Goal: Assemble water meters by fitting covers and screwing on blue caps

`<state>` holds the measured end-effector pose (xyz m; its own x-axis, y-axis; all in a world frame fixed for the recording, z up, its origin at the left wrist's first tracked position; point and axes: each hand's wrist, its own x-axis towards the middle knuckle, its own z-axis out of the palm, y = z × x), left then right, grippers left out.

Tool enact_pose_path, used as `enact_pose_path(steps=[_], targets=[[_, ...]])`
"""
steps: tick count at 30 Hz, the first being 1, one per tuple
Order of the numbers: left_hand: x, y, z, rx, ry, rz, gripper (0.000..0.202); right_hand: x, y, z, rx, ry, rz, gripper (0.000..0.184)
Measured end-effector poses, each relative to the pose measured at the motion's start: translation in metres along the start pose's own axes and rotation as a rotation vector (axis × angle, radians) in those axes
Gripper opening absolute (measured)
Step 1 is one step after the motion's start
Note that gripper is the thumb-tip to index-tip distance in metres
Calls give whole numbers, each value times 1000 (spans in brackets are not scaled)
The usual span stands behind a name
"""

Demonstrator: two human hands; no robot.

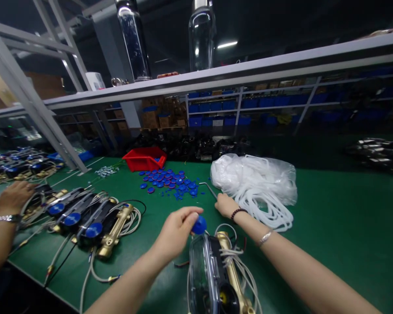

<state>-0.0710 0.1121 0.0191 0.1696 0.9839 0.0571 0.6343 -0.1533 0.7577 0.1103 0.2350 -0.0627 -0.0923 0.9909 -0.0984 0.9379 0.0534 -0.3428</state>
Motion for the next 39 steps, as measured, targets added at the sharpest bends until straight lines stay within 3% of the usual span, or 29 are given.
enact_pose_path(steps=[3,7,13,16,20,23,25,29,32,35,39], targets=[[-42,27,7,-13,-273,340,23,-15,20,-6,156,-19,61,25],[-65,40,21,291,-316,562,20,-60,47,-6,410,51,86,23],[-60,40,40,634,-214,570,15,-159,61,-11,844,127,83,43],[-65,36,43,585,-137,527,11,-206,65,-20,991,114,98,53],[-79,26,40,451,-133,566,9,-250,72,-31,1187,119,160,53],[-86,19,40,431,-76,583,38,-266,70,-34,1281,133,162,51],[-88,15,41,425,-36,594,45,-271,67,-33,1262,101,128,49],[-85,10,46,377,33,652,41,-271,63,-23,1059,175,2,39],[-84,6,50,294,90,649,27,-269,68,-17,922,230,51,37],[-86,2,57,251,143,611,20,-272,72,-14,1098,130,190,37],[-90,0,64,232,218,563,23,-282,71,-8,1592,66,377,32]])
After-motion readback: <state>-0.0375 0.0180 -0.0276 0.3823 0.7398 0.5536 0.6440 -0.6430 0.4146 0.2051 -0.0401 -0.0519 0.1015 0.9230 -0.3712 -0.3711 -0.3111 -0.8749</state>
